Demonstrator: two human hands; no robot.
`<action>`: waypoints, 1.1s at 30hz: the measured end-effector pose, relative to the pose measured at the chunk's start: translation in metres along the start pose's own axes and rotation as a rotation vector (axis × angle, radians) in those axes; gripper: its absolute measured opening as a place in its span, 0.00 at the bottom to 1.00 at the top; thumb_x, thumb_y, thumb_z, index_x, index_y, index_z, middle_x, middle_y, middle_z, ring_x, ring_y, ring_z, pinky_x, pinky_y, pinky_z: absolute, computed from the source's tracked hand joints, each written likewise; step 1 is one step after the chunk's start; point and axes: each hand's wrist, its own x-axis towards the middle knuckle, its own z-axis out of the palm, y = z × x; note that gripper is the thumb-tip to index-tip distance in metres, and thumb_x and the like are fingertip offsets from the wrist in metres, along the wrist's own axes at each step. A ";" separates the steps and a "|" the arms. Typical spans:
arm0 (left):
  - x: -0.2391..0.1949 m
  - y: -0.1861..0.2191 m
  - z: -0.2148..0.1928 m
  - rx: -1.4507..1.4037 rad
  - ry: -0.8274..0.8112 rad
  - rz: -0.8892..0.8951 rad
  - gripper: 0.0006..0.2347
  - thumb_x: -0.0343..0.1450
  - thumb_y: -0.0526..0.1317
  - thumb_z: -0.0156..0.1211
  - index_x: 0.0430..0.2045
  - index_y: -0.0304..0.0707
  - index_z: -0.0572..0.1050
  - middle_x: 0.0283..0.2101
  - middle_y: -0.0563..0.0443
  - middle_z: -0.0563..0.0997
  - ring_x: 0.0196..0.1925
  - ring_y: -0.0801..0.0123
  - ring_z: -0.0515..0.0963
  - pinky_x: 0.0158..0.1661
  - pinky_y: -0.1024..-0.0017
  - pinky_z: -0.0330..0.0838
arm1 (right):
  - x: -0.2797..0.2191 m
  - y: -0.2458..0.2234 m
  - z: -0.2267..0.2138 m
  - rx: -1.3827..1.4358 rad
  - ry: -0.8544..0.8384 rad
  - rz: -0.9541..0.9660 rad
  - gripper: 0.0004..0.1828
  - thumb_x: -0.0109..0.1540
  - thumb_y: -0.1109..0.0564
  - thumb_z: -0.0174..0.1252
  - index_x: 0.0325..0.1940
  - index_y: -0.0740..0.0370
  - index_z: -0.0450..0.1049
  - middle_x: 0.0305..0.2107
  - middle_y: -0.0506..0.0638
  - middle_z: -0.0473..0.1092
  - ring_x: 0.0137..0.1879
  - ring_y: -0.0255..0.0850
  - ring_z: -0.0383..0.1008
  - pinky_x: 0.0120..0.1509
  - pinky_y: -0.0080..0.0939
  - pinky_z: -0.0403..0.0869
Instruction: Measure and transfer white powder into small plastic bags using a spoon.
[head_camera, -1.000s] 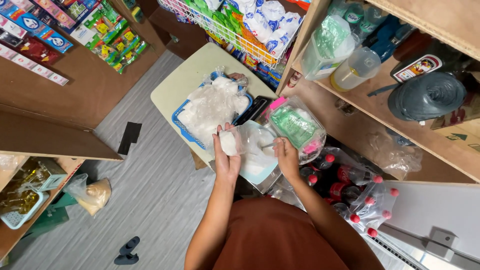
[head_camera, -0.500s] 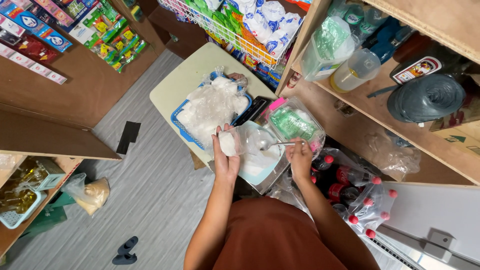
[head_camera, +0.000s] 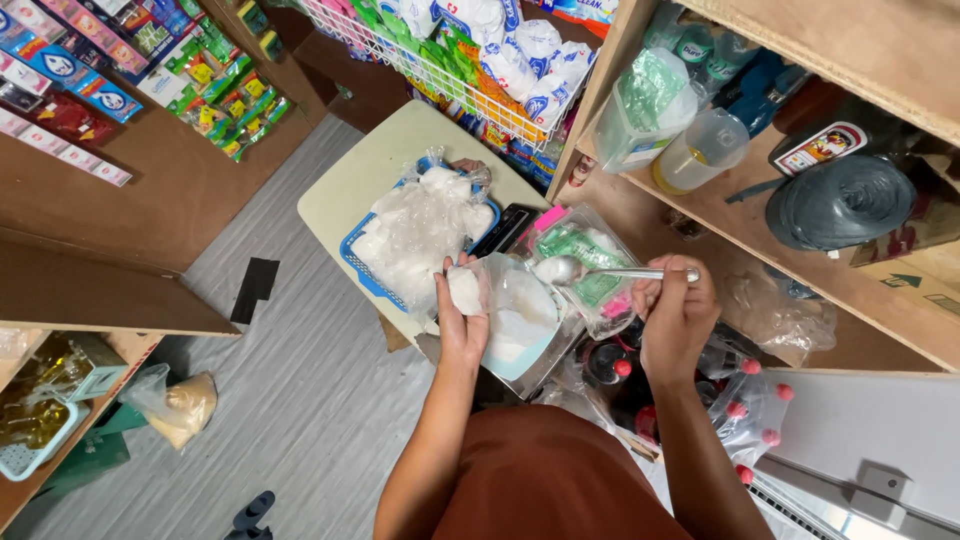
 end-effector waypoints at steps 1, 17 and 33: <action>0.001 -0.001 0.001 0.000 -0.003 -0.002 0.20 0.79 0.51 0.45 0.64 0.46 0.63 0.66 0.49 0.72 0.68 0.61 0.70 0.65 0.60 0.68 | -0.002 0.004 0.002 0.000 0.002 -0.004 0.12 0.78 0.57 0.45 0.45 0.67 0.69 0.26 0.48 0.69 0.27 0.31 0.64 0.30 0.33 0.63; 0.003 -0.001 -0.001 -0.010 0.021 0.005 0.22 0.79 0.51 0.44 0.68 0.46 0.60 0.68 0.48 0.70 0.69 0.59 0.69 0.62 0.59 0.69 | -0.012 0.057 -0.023 -0.248 0.020 -0.146 0.12 0.78 0.58 0.43 0.46 0.66 0.68 0.28 0.49 0.68 0.28 0.32 0.65 0.29 0.33 0.65; -0.007 0.004 0.010 -0.003 0.042 0.032 0.23 0.78 0.52 0.46 0.68 0.48 0.61 0.68 0.50 0.70 0.69 0.61 0.70 0.60 0.62 0.70 | -0.035 0.129 0.001 -0.981 -0.409 -0.176 0.36 0.61 0.50 0.65 0.69 0.66 0.63 0.58 0.65 0.68 0.60 0.54 0.71 0.59 0.49 0.71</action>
